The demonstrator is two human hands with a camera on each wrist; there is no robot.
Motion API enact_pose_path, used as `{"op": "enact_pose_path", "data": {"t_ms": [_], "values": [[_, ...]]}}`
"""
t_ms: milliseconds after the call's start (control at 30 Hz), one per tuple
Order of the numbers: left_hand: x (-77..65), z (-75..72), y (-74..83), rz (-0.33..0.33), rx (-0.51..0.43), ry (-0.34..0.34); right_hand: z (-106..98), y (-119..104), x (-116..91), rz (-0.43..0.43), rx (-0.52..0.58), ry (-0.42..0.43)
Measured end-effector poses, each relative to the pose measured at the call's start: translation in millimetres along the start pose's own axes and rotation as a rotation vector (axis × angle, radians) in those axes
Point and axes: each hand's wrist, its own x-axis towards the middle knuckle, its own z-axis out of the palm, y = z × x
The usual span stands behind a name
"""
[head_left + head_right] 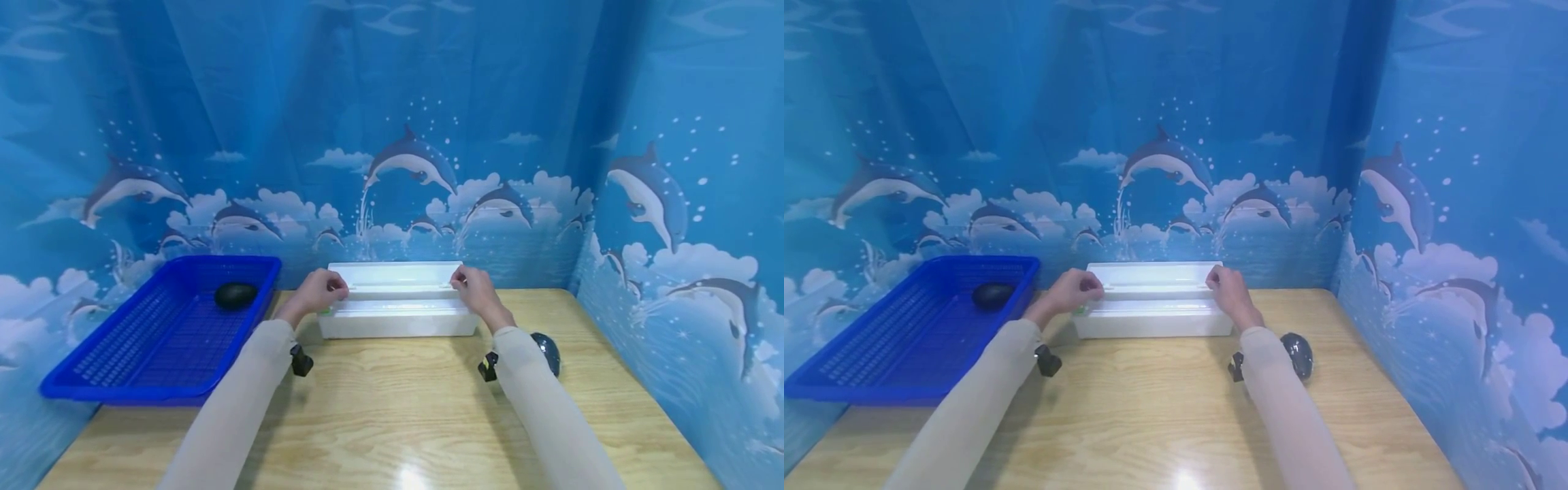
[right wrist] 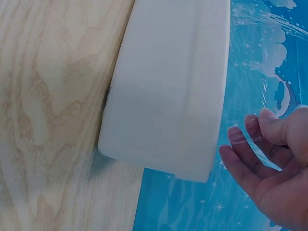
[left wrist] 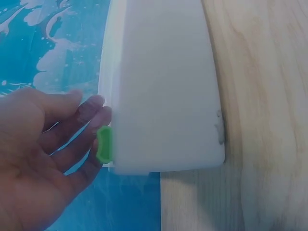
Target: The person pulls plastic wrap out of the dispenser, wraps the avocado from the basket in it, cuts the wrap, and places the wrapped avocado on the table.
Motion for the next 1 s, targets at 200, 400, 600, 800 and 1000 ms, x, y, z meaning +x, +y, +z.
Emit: {"op": "enact_pose_path", "data": {"t_ms": [200, 400, 600, 800, 1000], "values": [[-0.2, -4.5, 1.3, -0.007, -0.051, 0.018, -4, -3, 2, -0.001, 0.019, 0.007], [-2.5, -8.8, 5.2, -0.010, -0.088, 0.047, -8, -5, 3, 0.002, 0.039, 0.010], [-2.4, -11.3, 8.2, -0.020, -0.106, 0.076, -12, -4, 4, -0.017, 0.061, 0.027], [-3.1, -12.4, 10.1, -0.018, -0.134, 0.128, -14, -6, 5, -0.014, 0.088, 0.078], [-8.9, -10.8, 15.8, -0.036, -0.188, 0.210, -14, -11, 4, -0.021, 0.094, 0.144]]}}
